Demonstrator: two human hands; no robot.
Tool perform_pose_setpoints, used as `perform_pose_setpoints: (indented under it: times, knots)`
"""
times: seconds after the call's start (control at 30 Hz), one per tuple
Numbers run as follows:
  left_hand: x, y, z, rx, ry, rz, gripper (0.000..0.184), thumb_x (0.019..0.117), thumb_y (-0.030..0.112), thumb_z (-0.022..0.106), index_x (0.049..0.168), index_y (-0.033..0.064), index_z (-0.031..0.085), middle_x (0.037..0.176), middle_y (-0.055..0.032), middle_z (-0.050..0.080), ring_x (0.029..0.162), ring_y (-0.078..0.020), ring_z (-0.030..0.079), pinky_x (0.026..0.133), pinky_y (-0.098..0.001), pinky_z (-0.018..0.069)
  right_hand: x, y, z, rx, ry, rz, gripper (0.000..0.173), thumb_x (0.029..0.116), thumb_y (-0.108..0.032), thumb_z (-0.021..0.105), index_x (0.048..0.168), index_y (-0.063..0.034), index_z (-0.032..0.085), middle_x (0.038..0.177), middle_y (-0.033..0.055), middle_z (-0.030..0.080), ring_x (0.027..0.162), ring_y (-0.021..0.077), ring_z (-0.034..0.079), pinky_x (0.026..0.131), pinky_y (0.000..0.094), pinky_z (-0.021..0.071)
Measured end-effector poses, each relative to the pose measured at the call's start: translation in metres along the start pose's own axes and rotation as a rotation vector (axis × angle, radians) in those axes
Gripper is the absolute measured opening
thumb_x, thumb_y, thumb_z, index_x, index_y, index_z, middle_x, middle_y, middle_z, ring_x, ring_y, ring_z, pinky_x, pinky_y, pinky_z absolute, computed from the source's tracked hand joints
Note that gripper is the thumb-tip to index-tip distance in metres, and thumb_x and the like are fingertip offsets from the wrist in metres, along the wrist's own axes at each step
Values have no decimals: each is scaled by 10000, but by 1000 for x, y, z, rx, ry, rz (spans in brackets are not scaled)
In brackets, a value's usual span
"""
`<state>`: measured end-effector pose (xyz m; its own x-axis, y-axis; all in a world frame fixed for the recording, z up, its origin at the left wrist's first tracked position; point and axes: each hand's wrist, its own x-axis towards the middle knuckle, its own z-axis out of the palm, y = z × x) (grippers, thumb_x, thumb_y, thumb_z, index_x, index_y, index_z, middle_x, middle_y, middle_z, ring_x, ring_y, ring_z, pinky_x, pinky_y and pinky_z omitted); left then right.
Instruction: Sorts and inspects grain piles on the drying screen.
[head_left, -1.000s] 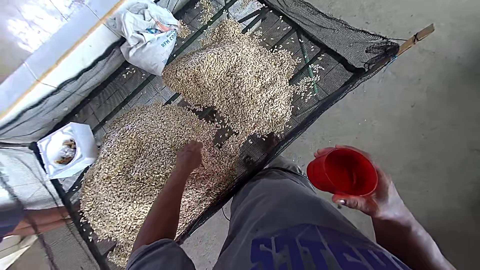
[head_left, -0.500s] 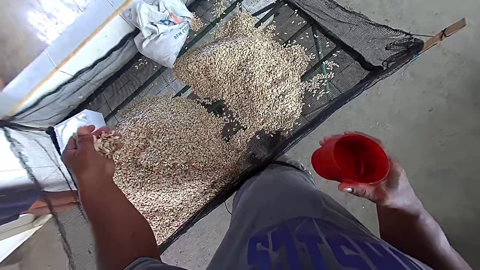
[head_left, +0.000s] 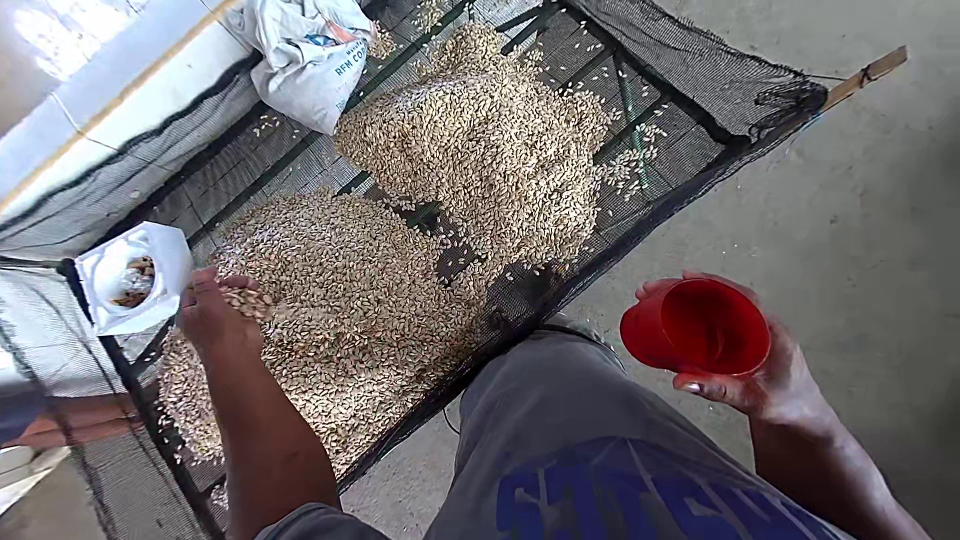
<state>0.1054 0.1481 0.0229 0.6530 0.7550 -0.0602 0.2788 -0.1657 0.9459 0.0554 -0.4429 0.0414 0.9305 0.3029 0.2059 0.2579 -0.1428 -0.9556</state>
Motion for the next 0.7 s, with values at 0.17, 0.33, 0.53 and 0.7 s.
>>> perform_pose_setpoints:
  times: [0.17, 0.33, 0.53, 0.7]
  knots:
    - [-10, -2, 37, 742, -317, 166, 605, 1032, 415, 597, 1427, -40, 539, 1571, -359, 336, 1482, -546, 270, 1155, -739, 249, 3, 2, 0, 28, -13, 11, 945, 757, -537, 863, 1505, -150, 433, 1401, 82, 627, 1299, 230, 604, 1114, 415, 509]
    - [-39, -37, 141, 759, -592, 396, 283, 1028, 193, 623, 1133, -54, 712, 1181, -285, 674, 1145, -458, 634, 1005, -651, 478, 3, 3, -7, 10, -16, 54, 960, 747, -559, 863, 1518, -187, 427, 1397, 59, 633, 1297, 222, 606, 1112, 407, 511]
    - [-84, -78, 268, 793, -887, 346, 256, 1023, 150, 596, 1203, 10, 713, 1210, -238, 676, 1103, -403, 667, 965, -599, 522, 9, 14, -20, 23, -21, 93, 948, 752, -538, 868, 1512, -176, 432, 1395, 82, 632, 1293, 247, 608, 1108, 429, 515]
    - [-94, -93, 316, 916, -907, 252, 309, 1040, 199, 555, 1290, 75, 690, 1311, -210, 643, 1168, -402, 645, 973, -616, 512, 26, 22, -36, 24, -39, 115, 960, 747, -547, 869, 1511, -167, 430, 1401, 89, 628, 1304, 251, 600, 1117, 431, 507]
